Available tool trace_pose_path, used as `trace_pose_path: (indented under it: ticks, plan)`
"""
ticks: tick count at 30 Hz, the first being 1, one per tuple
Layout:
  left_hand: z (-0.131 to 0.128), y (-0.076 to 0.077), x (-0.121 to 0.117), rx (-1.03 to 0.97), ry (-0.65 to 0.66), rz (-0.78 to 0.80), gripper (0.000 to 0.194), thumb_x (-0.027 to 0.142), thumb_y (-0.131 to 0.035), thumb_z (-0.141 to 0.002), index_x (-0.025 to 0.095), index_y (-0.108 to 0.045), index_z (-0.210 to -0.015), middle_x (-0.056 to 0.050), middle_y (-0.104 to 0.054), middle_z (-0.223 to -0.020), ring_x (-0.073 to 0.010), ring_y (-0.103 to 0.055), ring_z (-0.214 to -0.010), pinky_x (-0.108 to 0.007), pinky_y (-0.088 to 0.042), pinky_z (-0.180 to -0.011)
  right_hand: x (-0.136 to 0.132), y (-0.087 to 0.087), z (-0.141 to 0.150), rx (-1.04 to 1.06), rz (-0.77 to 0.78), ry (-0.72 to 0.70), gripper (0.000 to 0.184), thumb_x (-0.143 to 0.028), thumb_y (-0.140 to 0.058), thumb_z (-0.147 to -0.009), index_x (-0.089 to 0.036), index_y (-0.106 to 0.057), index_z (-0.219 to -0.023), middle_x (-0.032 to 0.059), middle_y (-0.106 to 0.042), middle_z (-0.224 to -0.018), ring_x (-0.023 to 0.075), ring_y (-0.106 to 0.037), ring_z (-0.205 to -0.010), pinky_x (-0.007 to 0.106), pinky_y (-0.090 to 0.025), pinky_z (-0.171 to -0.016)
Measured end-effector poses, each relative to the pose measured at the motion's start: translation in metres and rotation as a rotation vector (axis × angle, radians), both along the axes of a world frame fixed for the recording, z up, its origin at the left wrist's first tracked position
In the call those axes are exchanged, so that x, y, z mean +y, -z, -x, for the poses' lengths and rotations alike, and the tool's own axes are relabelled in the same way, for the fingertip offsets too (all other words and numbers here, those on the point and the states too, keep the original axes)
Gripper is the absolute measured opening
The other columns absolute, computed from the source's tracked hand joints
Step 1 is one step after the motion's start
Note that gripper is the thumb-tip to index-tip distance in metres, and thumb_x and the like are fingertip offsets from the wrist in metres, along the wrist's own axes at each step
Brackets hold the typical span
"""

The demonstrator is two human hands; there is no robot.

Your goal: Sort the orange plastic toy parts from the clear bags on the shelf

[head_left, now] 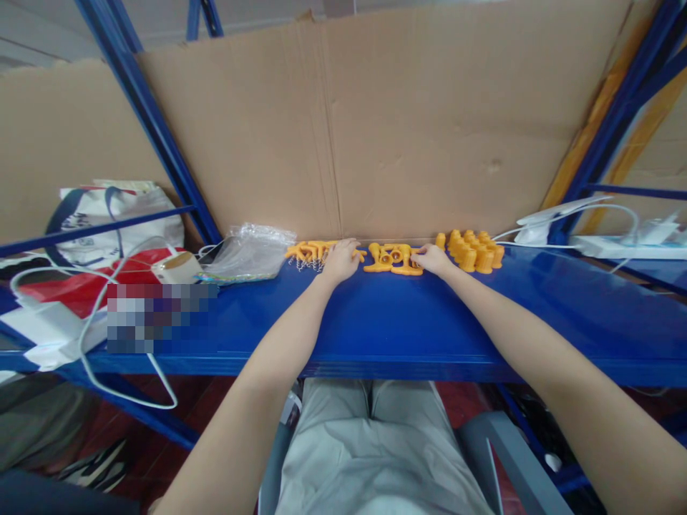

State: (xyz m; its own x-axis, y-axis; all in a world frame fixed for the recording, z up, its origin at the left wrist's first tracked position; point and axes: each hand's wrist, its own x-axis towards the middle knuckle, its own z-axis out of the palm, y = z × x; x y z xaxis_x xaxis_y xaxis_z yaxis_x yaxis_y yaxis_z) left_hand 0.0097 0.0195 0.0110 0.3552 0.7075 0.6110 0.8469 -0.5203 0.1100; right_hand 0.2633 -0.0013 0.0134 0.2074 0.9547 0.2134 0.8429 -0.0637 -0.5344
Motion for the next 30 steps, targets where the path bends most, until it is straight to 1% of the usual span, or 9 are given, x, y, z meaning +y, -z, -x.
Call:
trace_pose_path:
  ticks: [3, 6, 8, 11, 16, 19, 24, 27, 30]
  plan:
    - [-0.002, -0.002, -0.003, 0.011, 0.045, -0.018, 0.037, 0.016, -0.048, -0.090, 0.015, -0.065, -0.122, -0.012, -0.063, -0.135, -0.0238, -0.055, -0.128, -0.042, -0.041, -0.112, 0.002, -0.001, -0.004, 0.149, -0.005, 0.041, 0.034, -0.030, -0.051, -0.090, -0.008, -0.072, -0.105, 0.0173, -0.075, -0.098, 0.0282, -0.072, -0.093, 0.033, -0.057, -0.076]
    - [-0.004, -0.006, -0.006, 0.030, 0.081, -0.027, 0.038, 0.015, -0.047, -0.090, 0.015, -0.064, -0.123, -0.012, -0.064, -0.134, -0.0233, -0.056, -0.128, -0.042, -0.039, -0.114, 0.005, -0.005, -0.008, 0.382, -0.048, 0.097, 0.041, -0.026, -0.046, -0.092, -0.008, -0.066, -0.123, 0.0188, -0.075, -0.103, 0.0281, -0.073, -0.089, 0.035, -0.059, -0.070]
    - [-0.006, -0.008, -0.010, 0.040, 0.087, -0.033, 0.040, 0.015, -0.046, -0.090, 0.015, -0.063, -0.125, -0.012, -0.062, -0.136, -0.0238, -0.053, -0.130, -0.043, -0.036, -0.116, 0.007, -0.009, -0.009, 0.489, -0.107, 0.110, 0.045, -0.023, -0.044, -0.092, -0.009, -0.061, -0.131, 0.0200, -0.073, -0.109, 0.0296, -0.073, -0.093, 0.036, -0.059, -0.072]
    - [-0.009, -0.012, -0.018, 0.037, 0.090, -0.060, 0.048, 0.014, -0.045, -0.089, 0.017, -0.054, -0.136, -0.012, -0.055, -0.146, -0.0252, -0.046, -0.138, -0.049, -0.030, -0.118, 0.009, -0.011, -0.007, 0.527, -0.196, 0.085, 0.048, -0.023, -0.045, -0.093, -0.008, -0.057, -0.137, 0.0212, -0.070, -0.119, 0.0292, -0.071, -0.101, 0.035, -0.058, -0.080]
    - [-0.018, -0.017, -0.031, 0.094, 0.169, -0.137, 0.061, 0.014, -0.041, -0.091, 0.020, -0.036, -0.151, -0.011, -0.038, -0.159, -0.0246, -0.032, -0.148, -0.052, -0.021, -0.122, 0.005, -0.009, 0.013, 0.374, -0.377, -0.055, 0.048, -0.025, -0.054, -0.088, -0.009, -0.062, -0.132, 0.0169, -0.069, -0.123, 0.0263, -0.064, -0.112, 0.038, -0.051, -0.095]
    - [-0.024, -0.017, -0.035, 0.150, 0.203, -0.166, 0.062, 0.012, -0.041, -0.092, 0.020, -0.035, -0.153, -0.012, -0.040, -0.157, -0.0248, -0.030, -0.149, -0.053, -0.018, -0.123, -0.002, -0.008, 0.029, 0.265, -0.466, -0.213, 0.043, -0.026, -0.060, -0.085, -0.010, -0.069, -0.123, 0.0160, -0.068, -0.123, 0.0251, -0.062, -0.113, 0.038, -0.048, -0.099]
    - [-0.028, -0.015, -0.032, 0.173, 0.183, -0.177, 0.053, 0.011, -0.043, -0.092, 0.020, -0.047, -0.144, -0.012, -0.058, -0.142, -0.0264, -0.040, -0.143, -0.059, -0.014, -0.123, -0.012, -0.006, 0.046, 0.204, -0.501, -0.473, 0.040, -0.030, -0.060, -0.087, -0.019, -0.069, -0.124, 0.0107, -0.068, -0.119, 0.0226, -0.064, -0.106, 0.042, -0.051, -0.096]
    - [-0.025, -0.014, -0.029, 0.198, 0.155, -0.146, 0.040, 0.012, -0.043, -0.093, 0.019, -0.059, -0.128, -0.010, -0.068, -0.125, -0.0247, -0.055, -0.129, -0.057, -0.016, -0.122, -0.013, -0.004, 0.046, 0.116, -0.532, -0.563, 0.039, -0.031, -0.060, -0.088, -0.017, -0.068, -0.124, 0.0116, -0.067, -0.118, 0.0226, -0.063, -0.108, 0.042, -0.050, -0.097]
    - [-0.024, -0.012, -0.027, 0.238, 0.134, -0.113, 0.032, 0.011, -0.041, -0.094, 0.021, -0.063, -0.114, -0.008, -0.071, -0.109, -0.0228, -0.063, -0.112, -0.056, -0.018, -0.121, -0.011, -0.003, 0.040, -0.016, -0.553, -0.634, 0.038, -0.029, -0.058, -0.090, -0.016, -0.068, -0.124, 0.0128, -0.067, -0.117, 0.0227, -0.062, -0.108, 0.041, -0.049, -0.098]
